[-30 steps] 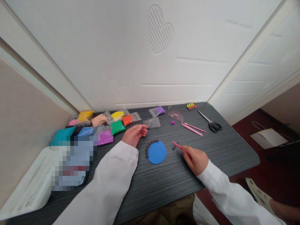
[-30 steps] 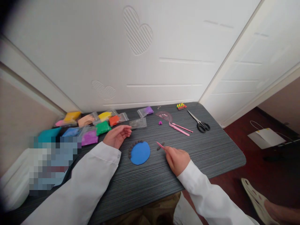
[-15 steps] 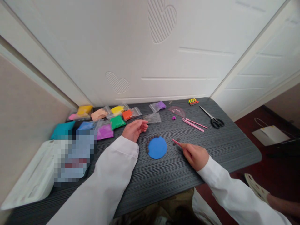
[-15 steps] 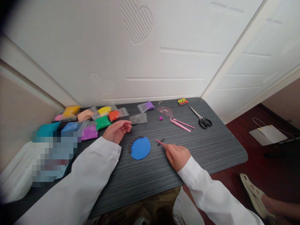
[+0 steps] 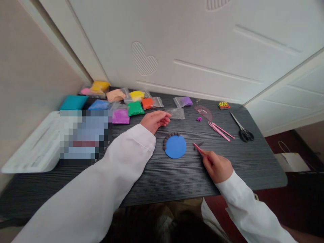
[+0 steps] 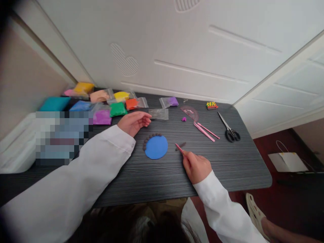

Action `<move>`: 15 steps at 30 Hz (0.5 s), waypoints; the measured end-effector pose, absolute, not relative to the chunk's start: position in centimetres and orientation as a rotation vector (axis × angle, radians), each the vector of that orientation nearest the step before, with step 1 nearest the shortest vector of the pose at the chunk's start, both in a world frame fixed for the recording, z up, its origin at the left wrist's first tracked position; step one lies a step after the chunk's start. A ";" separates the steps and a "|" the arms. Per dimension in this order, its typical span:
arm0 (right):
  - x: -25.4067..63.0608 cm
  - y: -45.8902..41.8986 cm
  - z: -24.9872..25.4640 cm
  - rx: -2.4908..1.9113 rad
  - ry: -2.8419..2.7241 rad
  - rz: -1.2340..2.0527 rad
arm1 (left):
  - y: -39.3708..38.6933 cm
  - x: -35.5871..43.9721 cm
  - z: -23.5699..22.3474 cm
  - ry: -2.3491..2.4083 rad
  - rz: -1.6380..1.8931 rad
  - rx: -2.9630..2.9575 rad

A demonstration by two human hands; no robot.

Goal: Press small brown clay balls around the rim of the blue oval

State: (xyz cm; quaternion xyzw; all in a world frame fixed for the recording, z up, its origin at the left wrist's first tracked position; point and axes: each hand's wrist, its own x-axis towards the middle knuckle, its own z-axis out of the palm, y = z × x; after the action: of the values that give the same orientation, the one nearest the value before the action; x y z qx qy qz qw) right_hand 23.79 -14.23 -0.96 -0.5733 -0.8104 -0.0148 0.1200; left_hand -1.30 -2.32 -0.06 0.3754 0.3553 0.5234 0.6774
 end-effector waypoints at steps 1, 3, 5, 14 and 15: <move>23.7 -14.1 -1.0 -1.676 -2.370 -0.042 | -2.3 -1.3 -0.1 0.797 1.178 0.845; 23.6 -13.7 -1.0 -1.667 -2.378 -0.043 | -2.2 -1.3 -0.1 0.794 1.186 0.851; 23.5 -13.7 -0.9 -1.644 -2.388 -0.056 | -2.3 -1.5 -0.2 0.790 1.193 0.859; 23.6 -14.5 -0.6 -1.646 -2.382 -0.111 | -2.2 -1.5 -0.2 0.765 1.188 0.863; 23.5 -14.4 -0.6 -1.667 -2.376 -0.094 | -2.3 -1.5 -0.1 0.770 1.181 0.855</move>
State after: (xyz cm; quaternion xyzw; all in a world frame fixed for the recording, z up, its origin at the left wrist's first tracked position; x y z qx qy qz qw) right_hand 23.53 -14.44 -0.61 -0.5700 -0.8124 -0.0320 0.1184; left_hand -1.54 -2.28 -0.12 0.3808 0.3429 0.5260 0.6788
